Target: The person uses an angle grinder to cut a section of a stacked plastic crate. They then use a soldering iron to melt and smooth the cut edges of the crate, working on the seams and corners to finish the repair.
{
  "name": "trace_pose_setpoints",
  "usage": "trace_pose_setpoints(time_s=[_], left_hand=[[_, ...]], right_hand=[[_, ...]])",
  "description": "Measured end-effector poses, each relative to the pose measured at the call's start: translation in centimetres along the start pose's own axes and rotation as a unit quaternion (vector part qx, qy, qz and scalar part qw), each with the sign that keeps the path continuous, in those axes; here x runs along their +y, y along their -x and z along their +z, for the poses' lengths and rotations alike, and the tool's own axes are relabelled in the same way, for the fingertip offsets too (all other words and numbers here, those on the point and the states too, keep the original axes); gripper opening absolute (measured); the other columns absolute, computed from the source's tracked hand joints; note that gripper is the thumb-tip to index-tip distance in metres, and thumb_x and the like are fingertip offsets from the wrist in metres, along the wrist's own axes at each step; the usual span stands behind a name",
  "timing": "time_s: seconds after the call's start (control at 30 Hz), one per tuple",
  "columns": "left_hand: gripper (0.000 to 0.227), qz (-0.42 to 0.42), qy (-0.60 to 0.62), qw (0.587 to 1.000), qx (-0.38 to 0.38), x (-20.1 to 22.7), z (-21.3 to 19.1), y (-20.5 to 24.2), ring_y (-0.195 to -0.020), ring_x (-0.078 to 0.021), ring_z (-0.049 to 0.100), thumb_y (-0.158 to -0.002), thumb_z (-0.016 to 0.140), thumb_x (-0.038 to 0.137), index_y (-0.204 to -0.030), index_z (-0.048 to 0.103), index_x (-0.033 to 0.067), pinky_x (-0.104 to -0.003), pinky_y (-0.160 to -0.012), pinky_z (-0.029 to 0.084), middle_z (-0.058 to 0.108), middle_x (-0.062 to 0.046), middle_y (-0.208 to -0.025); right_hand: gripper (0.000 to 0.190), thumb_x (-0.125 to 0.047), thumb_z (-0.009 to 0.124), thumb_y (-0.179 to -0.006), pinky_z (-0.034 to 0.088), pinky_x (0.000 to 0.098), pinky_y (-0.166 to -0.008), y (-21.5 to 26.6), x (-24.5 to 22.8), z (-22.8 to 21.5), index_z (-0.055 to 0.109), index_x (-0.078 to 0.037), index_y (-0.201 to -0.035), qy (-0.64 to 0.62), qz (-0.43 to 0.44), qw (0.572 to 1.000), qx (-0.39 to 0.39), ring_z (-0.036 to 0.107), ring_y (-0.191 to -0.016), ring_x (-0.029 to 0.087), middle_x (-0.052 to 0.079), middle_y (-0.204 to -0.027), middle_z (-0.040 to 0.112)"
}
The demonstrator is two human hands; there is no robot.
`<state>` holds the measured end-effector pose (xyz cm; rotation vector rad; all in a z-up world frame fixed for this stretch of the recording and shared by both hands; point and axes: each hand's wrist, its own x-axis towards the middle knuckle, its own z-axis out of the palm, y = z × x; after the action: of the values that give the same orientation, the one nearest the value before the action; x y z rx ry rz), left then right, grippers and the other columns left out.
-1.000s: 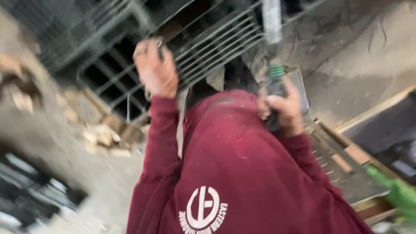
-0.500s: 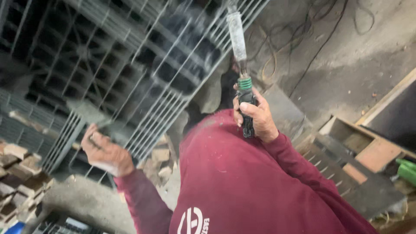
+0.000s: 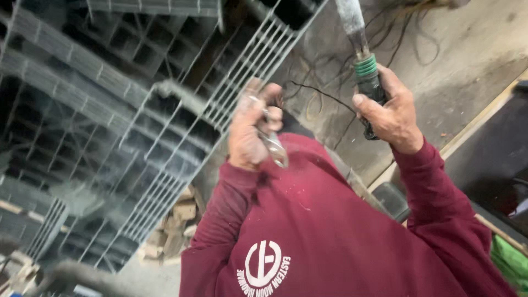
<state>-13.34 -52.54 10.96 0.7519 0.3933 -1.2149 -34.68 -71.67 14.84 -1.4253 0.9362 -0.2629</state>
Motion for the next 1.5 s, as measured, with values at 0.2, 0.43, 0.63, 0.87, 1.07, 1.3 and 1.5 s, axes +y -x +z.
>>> trace_pose_setpoints(time_s=[0.2, 0.43, 0.63, 0.87, 1.07, 1.3, 1.5], left_hand=[[0.029, -0.196, 0.093, 0.976, -0.012, -5.4, 1.9, -6.5, -0.089, -0.0197, 0.065, -0.105, 0.057, 0.025, -0.125, 0.061, 0.0043, -0.033, -0.075, 0.054, 0.07, -0.012, -0.111], [0.031, -0.249, 0.01, 0.968, -0.011, -2.7, 6.2, -13.3, -0.088, -0.0167, 0.066, -0.104, 0.054, 0.026, -0.128, 0.06, 0.0058, -0.036, -0.075, 0.057, 0.07, -0.007, -0.107], [0.028, -0.137, -0.02, 0.99, -0.016, 0.6, 8.0, -19.4, -0.086, -0.0157, 0.063, -0.107, 0.057, 0.016, -0.133, 0.059, 0.005, -0.033, -0.074, 0.053, 0.07, -0.007, -0.107], [0.027, -0.112, 0.028, 0.993, 0.034, 0.5, 11.1, -24.1, -0.091, -0.018, 0.066, -0.105, 0.054, 0.014, -0.13, 0.059, 0.0046, -0.037, -0.082, 0.056, 0.07, -0.008, -0.11], [0.033, -0.038, 0.075, 0.996, 0.041, -2.3, 17.8, -30.9, -0.097, -0.0218, 0.069, -0.107, 0.055, 0.025, -0.133, 0.057, 0.004, -0.043, -0.089, 0.058, 0.07, -0.01, -0.113], [0.049, 0.107, 0.055, 0.981, 0.149, -7.9, 25.2, -41.7, -0.079, -0.0207, 0.067, -0.103, 0.057, 0.036, -0.144, 0.052, 0.009, -0.036, -0.061, 0.052, 0.072, -0.01, -0.105], [0.049, 0.16, 0.055, 0.958, 0.233, -11.4, 25.8, -47.0, -0.069, -0.0129, 0.057, -0.104, 0.06, 0.023, -0.149, 0.051, 0.0074, -0.03, -0.057, 0.049, 0.069, -0.009, -0.101]], right_hand=[[0.055, -0.009, 0.071, -0.1, 0.051, 0.0234, -0.069, -6.3, -1.5, -1.4, 0.05, 0.003, -0.149, -0.031, -0.012, 0.999, 0.006, 0.059, -0.079, 0.008, 0.002, -0.101, 0.063], [0.054, -0.008, 0.069, -0.098, 0.052, 0.0243, -0.066, -11.2, -3.9, -1.4, 0.051, 0.004, -0.147, -0.081, 0.038, 0.994, 0.055, 0.06, -0.074, 0.009, 0.003, -0.099, 0.063], [0.056, -0.008, 0.068, -0.1, 0.052, 0.0248, -0.067, -15.8, -4.2, -4.2, 0.048, 0.005, -0.151, -0.053, 0.035, 0.994, 0.089, 0.06, -0.073, 0.009, 0.003, -0.096, 0.062], [0.057, -0.009, 0.068, -0.097, 0.051, 0.024, -0.061, -22.6, -2.8, -8.2, 0.049, 0.003, -0.15, -0.058, 0.067, 0.993, 0.076, 0.059, -0.069, 0.008, 0.002, -0.092, 0.061], [0.059, -0.007, 0.07, -0.1, 0.048, 0.0267, -0.087, -36.3, -1.7, -15.2, 0.049, 0.003, -0.154, 0.109, -0.073, 0.991, -0.014, 0.057, -0.099, 0.014, 0.007, -0.12, 0.062], [0.064, -0.011, 0.069, -0.1, 0.048, 0.0332, -0.114, -57.8, 1.4, -19.6, 0.043, 0.002, -0.156, 0.139, -0.187, 0.965, -0.122, 0.061, -0.132, 0.023, 0.018, -0.142, 0.063], [0.066, -0.015, 0.072, -0.1, 0.05, 0.0362, -0.11, -67.9, 5.7, -17.7, 0.041, 0.002, -0.155, 0.139, -0.234, 0.955, -0.121, 0.064, -0.125, 0.03, 0.021, -0.136, 0.063]])
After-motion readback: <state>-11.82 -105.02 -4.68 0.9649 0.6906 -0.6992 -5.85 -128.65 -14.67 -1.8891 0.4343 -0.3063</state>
